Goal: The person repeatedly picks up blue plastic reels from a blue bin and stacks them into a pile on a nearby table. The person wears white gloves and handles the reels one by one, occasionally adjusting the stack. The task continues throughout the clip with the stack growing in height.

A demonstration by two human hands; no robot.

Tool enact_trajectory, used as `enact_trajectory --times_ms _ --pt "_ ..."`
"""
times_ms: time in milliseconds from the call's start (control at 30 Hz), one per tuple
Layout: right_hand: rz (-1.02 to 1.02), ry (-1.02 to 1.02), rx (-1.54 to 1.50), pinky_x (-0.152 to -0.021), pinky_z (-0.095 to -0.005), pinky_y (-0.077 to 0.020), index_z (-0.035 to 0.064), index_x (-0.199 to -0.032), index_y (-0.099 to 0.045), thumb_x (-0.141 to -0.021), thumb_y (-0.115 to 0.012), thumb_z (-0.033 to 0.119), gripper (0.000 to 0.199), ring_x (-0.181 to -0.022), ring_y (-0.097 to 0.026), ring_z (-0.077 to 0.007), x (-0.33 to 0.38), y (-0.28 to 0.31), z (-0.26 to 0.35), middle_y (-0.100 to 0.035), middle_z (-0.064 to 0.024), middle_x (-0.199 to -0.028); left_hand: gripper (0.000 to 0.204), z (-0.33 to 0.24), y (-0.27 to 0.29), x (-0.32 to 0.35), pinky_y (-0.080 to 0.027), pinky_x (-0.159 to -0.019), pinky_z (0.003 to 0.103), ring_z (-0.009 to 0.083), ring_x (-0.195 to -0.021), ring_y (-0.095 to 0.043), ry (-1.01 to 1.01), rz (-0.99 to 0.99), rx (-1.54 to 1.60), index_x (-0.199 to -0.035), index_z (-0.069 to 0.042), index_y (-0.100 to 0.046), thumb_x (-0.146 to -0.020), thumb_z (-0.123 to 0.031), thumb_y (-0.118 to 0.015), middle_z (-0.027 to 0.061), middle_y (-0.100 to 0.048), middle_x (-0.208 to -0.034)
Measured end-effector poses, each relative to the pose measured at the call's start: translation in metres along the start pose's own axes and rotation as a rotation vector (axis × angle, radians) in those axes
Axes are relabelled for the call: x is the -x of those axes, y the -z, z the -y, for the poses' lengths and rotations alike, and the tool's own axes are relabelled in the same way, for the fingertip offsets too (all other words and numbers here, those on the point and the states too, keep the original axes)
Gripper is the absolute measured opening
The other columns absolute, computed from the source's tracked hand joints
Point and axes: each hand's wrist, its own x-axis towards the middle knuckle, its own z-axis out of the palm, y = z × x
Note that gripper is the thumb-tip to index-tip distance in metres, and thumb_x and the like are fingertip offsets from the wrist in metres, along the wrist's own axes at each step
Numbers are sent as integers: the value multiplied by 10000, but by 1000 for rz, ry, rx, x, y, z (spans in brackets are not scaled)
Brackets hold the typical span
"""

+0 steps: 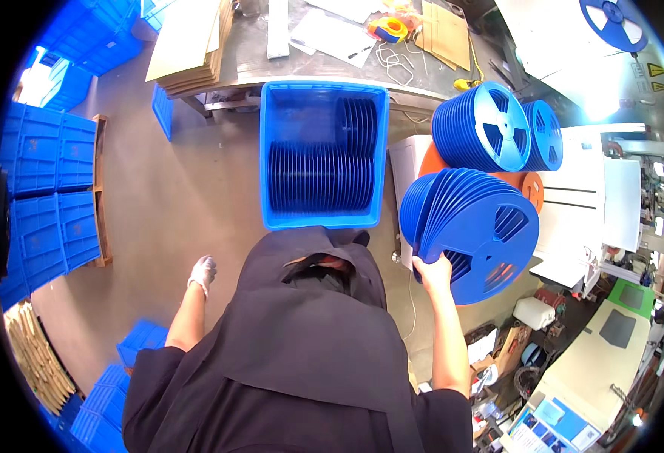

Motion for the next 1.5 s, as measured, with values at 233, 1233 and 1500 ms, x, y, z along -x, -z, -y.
enact_trajectory --times_ms 233,1233,1500 --pt "262 79 -902 -731 -333 -520 -5 -1046 -597 -729 -742 144 379 -764 -616 -205 58 -25 164 -639 -83 -867 294 -64 7 -90 -383 -528 256 81 -604 -474 -231 46 -196 -1146 -88 -580 -927 -270 -505 -28 -549 -763" --pt "852 391 -1554 -522 -280 -344 120 -878 -439 -819 -730 362 383 -532 -387 -110 74 -73 171 -376 40 -611 551 -246 -95 69 -278 -1135 461 364 -1374 -339 -1386 -90 -844 -1408 -56 -423 -913 -260 -551 168 -409 -1460" --pt "746 307 -1609 -543 -277 -323 110 -880 -424 -791 -766 323 413 -529 -332 -94 72 -69 165 -335 46 -630 450 -254 -97 147 -417 -1045 445 302 -1248 -486 -1916 448 -1045 -1205 -123 -568 -757 -122 -613 94 -545 -1271"
